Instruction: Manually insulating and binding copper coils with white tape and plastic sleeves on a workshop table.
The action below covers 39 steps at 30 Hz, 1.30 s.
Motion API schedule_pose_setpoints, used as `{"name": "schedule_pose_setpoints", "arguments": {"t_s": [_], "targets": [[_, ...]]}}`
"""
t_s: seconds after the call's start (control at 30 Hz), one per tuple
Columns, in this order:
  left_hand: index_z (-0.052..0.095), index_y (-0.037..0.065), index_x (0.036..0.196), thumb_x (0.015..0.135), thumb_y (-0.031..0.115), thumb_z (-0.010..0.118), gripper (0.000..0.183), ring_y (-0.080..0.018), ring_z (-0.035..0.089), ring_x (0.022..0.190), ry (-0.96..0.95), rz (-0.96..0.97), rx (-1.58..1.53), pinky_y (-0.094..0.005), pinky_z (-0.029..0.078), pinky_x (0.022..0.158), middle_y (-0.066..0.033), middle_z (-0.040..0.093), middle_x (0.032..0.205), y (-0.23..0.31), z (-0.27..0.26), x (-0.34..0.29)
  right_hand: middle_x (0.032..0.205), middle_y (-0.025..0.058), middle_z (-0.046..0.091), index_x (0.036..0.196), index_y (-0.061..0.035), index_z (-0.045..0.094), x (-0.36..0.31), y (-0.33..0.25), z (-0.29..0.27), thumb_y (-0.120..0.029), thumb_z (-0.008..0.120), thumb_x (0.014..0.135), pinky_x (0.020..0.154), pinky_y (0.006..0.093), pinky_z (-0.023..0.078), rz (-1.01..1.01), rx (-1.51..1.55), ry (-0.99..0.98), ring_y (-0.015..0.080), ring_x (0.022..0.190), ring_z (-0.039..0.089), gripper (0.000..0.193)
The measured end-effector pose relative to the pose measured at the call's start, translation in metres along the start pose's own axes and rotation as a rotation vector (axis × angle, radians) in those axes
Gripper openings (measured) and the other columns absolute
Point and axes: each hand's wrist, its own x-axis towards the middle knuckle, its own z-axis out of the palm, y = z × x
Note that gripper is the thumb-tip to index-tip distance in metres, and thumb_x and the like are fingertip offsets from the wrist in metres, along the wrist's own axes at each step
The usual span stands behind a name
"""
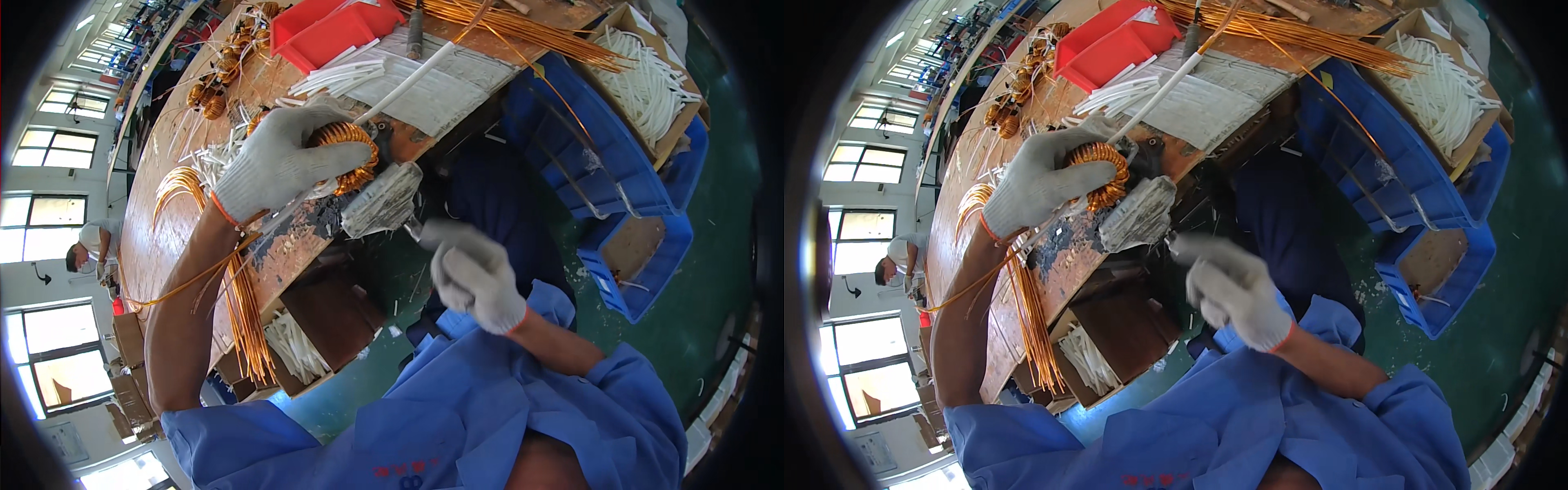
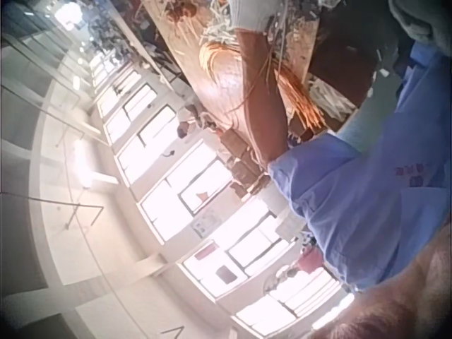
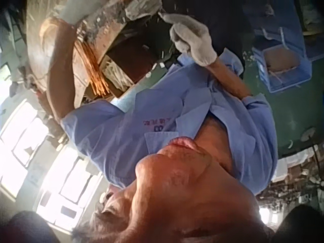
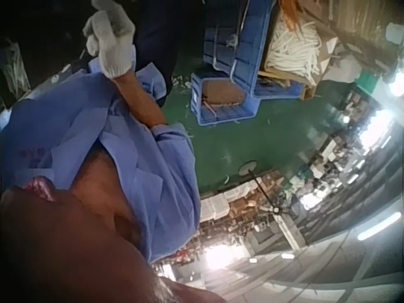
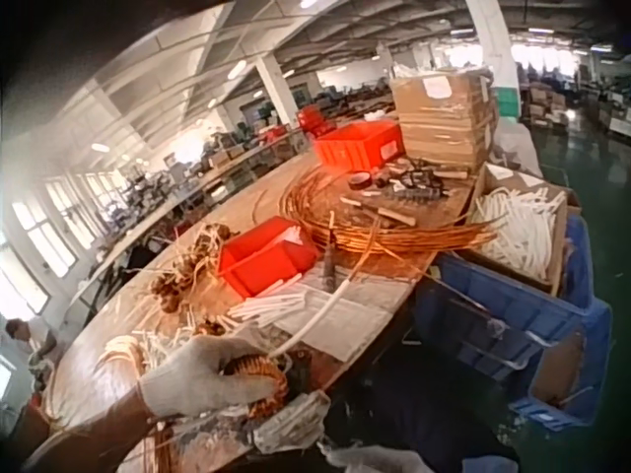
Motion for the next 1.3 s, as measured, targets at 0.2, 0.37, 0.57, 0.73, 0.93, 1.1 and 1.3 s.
{"name": "schedule_pose_setpoints", "arguments": {"t_s": [0.2,0.37,0.57,0.73,0.93,1.1,1.3], "targets": [[0.077,-0.008,0.128,0.093,0.032,0.083,0.053,-0.0118,0.068,0.092,0.062,0.004,0.029,-0.0316,0.058,0.087,-0.0101,0.078,0.103,0.009,0.005,-0.007,0.085,0.0064,0.066,0.16,-0.0083,0.054,0.016,0.016,-0.01,-0.023,0.061,0.113,0.052,0.0306,0.045,0.001,0.105,0.1,0.0099,0.059,0.056,0.05],[0.078,-0.004,0.127,0.09,0.032,0.084,0.052,-0.0148,0.073,0.096,0.141,0.052,0.169,-0.0332,0.059,0.09,-0.0127,0.079,0.107,0.001,0.021,-0.009,0.097,0.0069,0.076,0.173,-0.0089,0.04,0.005,0.032,0.018,-0.014,0.07,0.107,0.085,0.0322,0.059,-0.183,-0.679,-0.388,0.0112,0.084,0.07,0.072],[0.079,0.001,0.125,0.088,0.046,0.086,0.059,-0.0335,0.079,0.101,0.233,0.058,0.213,-0.0433,0.061,0.094,-0.0193,0.078,0.112,-0.001,0.035,-0.013,0.085,0.0043,0.071,0.176,-0.0054,0.03,0.007,0.018,0.011,-0.008,0.07,0.105,0.078,0.0306,0.057,-0.126,-0.873,-0.165,0.0127,0.075,0.067,0.082],[0.079,0.001,0.125,0.089,0.044,0.085,0.056,-0.0319,0.08,0.1,0.254,0.142,0.238,-0.0419,0.061,0.094,-0.0185,0.079,0.111,0.002,0.034,-0.017,0.097,0.0146,0.077,0.168,0.0014,0.042,0.028,0.016,-0.036,-0.021,0.063,0.11,0.075,0.0349,0.058,-0.192,-0.824,0.202,0.0196,0.076,0.073,0.066],[0.079,0.0,0.125,0.091,0.041,0.084,0.054,-0.027,0.08,0.096,0.251,0.101,0.182,-0.0394,0.062,0.092,-0.0183,0.08,0.106,-0.001,0.04,-0.016,0.114,0.0092,0.079,0.149,-0.0027,0.061,0.012,0.011,0.034,-0.014,0.07,0.096,0.056,0.0402,0.054,-0.648,-1.622,-0.265,0.0247,0.07,0.07,0.055],[0.078,-0.002,0.125,0.092,0.04,0.083,0.054,-0.0222,0.078,0.092,0.242,0.086,0.137,-0.0367,0.061,0.089,-0.017,0.08,0.104,0.008,0.033,-0.018,0.069,0.0052,0.064,0.166,-0.0002,0.044,0.035,0.006,-0.048,-0.016,0.065,0.1,0.044,0.0425,0.046,-0.6,-1.827,0.322,0.0255,0.05,0.064,0.071],[0.078,-0.005,0.125,0.093,0.037,0.082,0.053,-0.0152,0.073,0.09,0.198,0.067,0.079,-0.0334,0.059,0.085,-0.0135,0.079,0.102,0.008,0.031,-0.007,0.072,0.0063,0.073,0.163,-0.009,0.05,0.043,0.1,-0.036,-0.019,0.058,0.105,0.045,0.0519,0.048,-0.546,-1.632,-0.145,0.0265,0.056,0.072,0.06]]}}
